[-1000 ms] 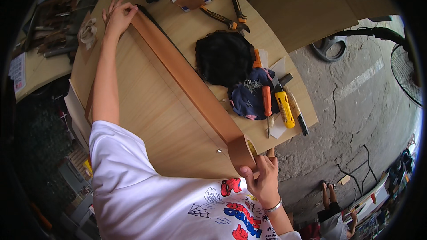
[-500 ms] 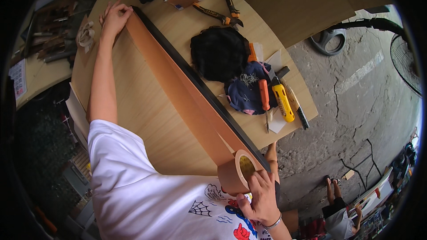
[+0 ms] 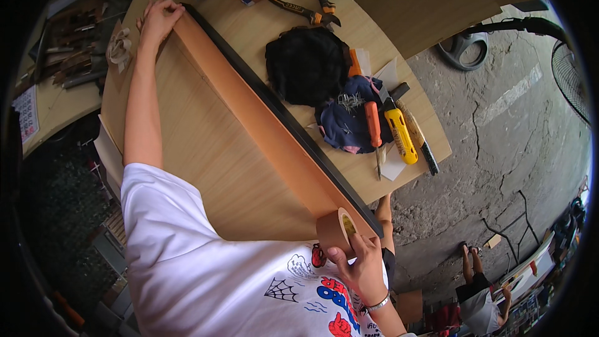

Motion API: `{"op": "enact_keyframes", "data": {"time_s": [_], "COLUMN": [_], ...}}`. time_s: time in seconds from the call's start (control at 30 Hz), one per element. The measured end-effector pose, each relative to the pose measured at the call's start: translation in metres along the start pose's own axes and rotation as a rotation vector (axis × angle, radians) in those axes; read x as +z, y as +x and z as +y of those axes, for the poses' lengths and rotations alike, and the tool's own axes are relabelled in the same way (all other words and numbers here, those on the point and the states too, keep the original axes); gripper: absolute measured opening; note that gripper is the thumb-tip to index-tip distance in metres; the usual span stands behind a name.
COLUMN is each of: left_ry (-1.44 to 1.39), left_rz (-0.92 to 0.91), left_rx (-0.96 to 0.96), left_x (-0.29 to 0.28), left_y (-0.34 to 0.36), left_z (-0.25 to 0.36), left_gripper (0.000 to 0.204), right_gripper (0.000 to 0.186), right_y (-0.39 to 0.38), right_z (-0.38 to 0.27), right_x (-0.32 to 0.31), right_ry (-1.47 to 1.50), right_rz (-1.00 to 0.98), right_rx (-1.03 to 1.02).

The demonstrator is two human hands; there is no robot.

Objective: The person applies brown edge banding tape to the edges of a rectangular wooden board. They smooth the tape with a cloth, trim excess with a utility knife, and repeat the process on multiple edges. The board is flipped to work on different sides.

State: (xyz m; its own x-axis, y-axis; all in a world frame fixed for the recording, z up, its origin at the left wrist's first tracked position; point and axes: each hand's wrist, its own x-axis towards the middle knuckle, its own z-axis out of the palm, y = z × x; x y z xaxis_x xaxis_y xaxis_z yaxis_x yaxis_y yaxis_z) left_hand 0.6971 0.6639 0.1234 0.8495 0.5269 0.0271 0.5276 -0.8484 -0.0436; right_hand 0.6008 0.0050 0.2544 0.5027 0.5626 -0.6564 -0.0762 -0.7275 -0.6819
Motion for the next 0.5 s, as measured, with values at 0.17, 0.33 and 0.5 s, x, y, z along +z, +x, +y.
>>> {"op": "enact_keyframes", "data": {"time_s": [0.17,0.33,0.5], "left_ry": [-0.009,-0.024,0.002], "left_rz": [-0.014,-0.008,-0.001], "left_rx": [0.001,-0.021,0.012], "left_x": [-0.003,0.0,0.007], "left_y": [-0.003,-0.002,0.002], "left_z": [0.001,-0.001,-0.014], "left_gripper": [0.036,0.039,0.044], "right_gripper": [0.038,0.041,0.037], "right_y": [-0.003,-0.024,-0.041], "right_z": [0.014,0.027,0.029], "right_x": [-0.008,-0.019,-0.001], "right_ry": [-0.059,-0.048,-0.161], "right_rz": [-0.141,-0.252,-0.285], "right_rx": [-0.027,-0.229,0.079]}}
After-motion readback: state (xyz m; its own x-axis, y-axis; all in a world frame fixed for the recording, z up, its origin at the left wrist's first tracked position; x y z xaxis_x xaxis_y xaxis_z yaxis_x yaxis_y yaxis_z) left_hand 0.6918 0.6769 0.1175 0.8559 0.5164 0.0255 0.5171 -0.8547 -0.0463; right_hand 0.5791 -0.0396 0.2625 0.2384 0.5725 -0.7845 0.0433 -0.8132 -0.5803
